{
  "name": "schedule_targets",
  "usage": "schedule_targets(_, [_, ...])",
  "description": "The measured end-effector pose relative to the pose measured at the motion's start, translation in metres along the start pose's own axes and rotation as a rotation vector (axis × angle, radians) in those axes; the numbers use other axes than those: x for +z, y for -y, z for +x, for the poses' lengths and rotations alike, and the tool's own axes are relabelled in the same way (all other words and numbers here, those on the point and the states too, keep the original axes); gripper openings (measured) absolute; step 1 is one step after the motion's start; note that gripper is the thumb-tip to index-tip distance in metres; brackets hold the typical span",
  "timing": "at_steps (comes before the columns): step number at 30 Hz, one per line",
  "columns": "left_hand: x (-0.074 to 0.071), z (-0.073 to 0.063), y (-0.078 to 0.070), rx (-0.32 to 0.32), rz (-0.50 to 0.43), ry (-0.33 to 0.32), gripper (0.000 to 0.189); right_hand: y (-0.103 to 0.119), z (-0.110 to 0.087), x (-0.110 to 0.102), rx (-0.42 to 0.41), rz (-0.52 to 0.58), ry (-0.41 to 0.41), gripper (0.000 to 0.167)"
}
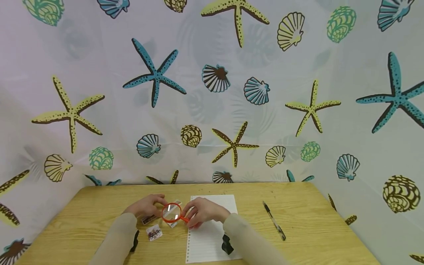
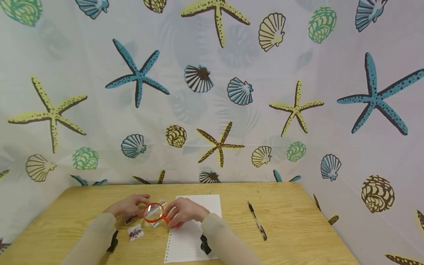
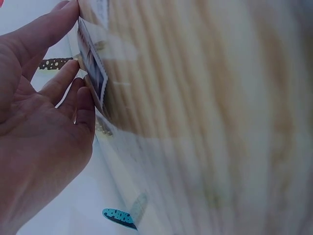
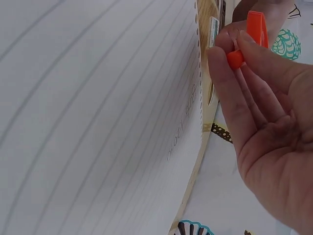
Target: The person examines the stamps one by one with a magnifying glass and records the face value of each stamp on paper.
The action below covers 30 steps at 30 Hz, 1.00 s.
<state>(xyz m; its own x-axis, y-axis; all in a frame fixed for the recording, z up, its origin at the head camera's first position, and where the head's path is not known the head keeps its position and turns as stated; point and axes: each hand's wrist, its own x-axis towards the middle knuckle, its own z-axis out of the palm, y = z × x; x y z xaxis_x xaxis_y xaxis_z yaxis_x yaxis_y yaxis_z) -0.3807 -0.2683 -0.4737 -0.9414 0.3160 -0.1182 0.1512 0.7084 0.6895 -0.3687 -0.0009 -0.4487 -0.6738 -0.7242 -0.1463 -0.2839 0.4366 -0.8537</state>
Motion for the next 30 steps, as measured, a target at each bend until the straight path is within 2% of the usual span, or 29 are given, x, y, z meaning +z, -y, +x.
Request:
schedule_targets(14, [0.0001,0.0017,0.0025,0.012,-0.016,0.005,0.039,0.0003,0.0069,0.0034,-0.013,-0.04,-0.008,0.026])
schedule_targets(20, [-0.0011,0.0033,0.0037,0.004,0.028,0.011,0.045,0.0022,0.0068,0.0049,-0.026,-0.058,-0.004,0.026])
schedule_targets(30, [-0.0011,0.0038,0.003,-0.004,0.041,0.006,0.047,0.0067,0.0076,0.0065,-0.022,-0.066,0.006,0.027])
